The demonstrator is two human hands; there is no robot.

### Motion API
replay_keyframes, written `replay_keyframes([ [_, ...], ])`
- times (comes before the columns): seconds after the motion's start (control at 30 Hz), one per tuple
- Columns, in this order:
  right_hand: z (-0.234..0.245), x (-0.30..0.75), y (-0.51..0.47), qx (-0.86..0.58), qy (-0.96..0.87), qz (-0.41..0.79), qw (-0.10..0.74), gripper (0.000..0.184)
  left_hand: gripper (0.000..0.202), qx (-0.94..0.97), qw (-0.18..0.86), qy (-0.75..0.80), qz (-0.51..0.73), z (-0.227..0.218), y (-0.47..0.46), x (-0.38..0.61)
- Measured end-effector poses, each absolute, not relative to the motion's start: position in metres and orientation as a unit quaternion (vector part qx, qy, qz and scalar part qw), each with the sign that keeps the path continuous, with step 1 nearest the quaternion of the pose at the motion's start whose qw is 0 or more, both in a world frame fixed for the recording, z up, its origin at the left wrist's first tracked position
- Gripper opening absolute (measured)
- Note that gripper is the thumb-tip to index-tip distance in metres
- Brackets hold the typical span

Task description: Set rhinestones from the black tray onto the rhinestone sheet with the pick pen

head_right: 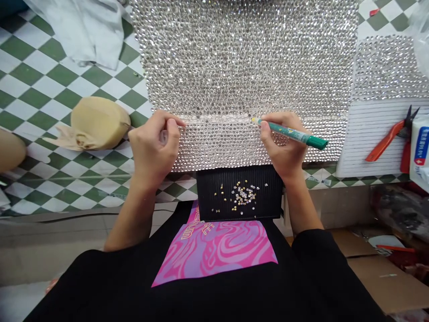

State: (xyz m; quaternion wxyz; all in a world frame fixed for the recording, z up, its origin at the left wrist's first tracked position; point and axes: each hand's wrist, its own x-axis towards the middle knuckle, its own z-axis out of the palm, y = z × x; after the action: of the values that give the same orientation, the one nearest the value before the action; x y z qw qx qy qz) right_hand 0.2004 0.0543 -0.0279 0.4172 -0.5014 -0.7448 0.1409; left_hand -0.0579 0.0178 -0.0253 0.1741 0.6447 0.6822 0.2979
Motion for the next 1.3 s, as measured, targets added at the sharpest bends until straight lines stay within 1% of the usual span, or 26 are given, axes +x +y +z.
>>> replay_keyframes([
  [0.17, -0.027, 0.199, 0.055, -0.486, -0.776, 0.092, 0.392, 0.012, 0.025, 0.643, 0.179, 0.683, 0.298, -0.025, 0.018, -0.057],
  [0.33, -0.024, 0.202, 0.048, -0.485, -0.763, 0.077, 0.420, 0.015, 0.025, 0.640, 0.181, 0.684, 0.301, -0.026, 0.018, -0.057],
  [0.4, -0.020, 0.208, 0.038, -0.474, -0.767, 0.091, 0.423, 0.016, 0.025, 0.638, 0.182, 0.685, 0.301, -0.026, 0.018, -0.057],
  [0.5, -0.013, 0.218, 0.014, -0.444, -0.792, 0.128, 0.400, 0.023, 0.024, 0.637, 0.187, 0.686, 0.299, -0.025, 0.018, -0.057],
  [0.57, -0.009, 0.221, -0.004, -0.414, -0.805, 0.192, 0.379, 0.027, 0.024, 0.636, 0.187, 0.687, 0.298, -0.024, 0.018, -0.057],
  [0.67, -0.007, 0.217, -0.025, -0.359, -0.815, 0.280, 0.359, 0.026, 0.023, 0.637, 0.185, 0.685, 0.301, -0.024, 0.018, -0.057],
  [0.8, -0.014, 0.208, -0.037, -0.339, -0.822, 0.303, 0.342, 0.022, 0.023, 0.639, 0.181, 0.682, 0.306, -0.024, 0.018, -0.057],
  [0.9, -0.021, 0.207, -0.041, -0.340, -0.826, 0.301, 0.335, 0.022, 0.023, 0.640, 0.181, 0.683, 0.303, -0.025, 0.018, -0.057],
  [1.0, -0.023, 0.208, -0.043, -0.338, -0.829, 0.295, 0.335, 0.025, 0.023, 0.641, 0.182, 0.683, 0.300, -0.025, 0.018, -0.057],
  [1.13, -0.019, 0.209, -0.042, -0.334, -0.825, 0.303, 0.341, 0.024, 0.024, 0.641, 0.180, 0.683, 0.302, -0.025, 0.017, -0.057],
  [1.23, -0.017, 0.213, -0.033, -0.353, -0.805, 0.303, 0.367, 0.026, 0.024, 0.640, 0.179, 0.683, 0.302, -0.025, 0.018, -0.057],
  [1.3, -0.017, 0.217, -0.021, -0.379, -0.781, 0.286, 0.406, 0.027, 0.023, 0.638, 0.180, 0.685, 0.303, -0.025, 0.018, -0.057],
])
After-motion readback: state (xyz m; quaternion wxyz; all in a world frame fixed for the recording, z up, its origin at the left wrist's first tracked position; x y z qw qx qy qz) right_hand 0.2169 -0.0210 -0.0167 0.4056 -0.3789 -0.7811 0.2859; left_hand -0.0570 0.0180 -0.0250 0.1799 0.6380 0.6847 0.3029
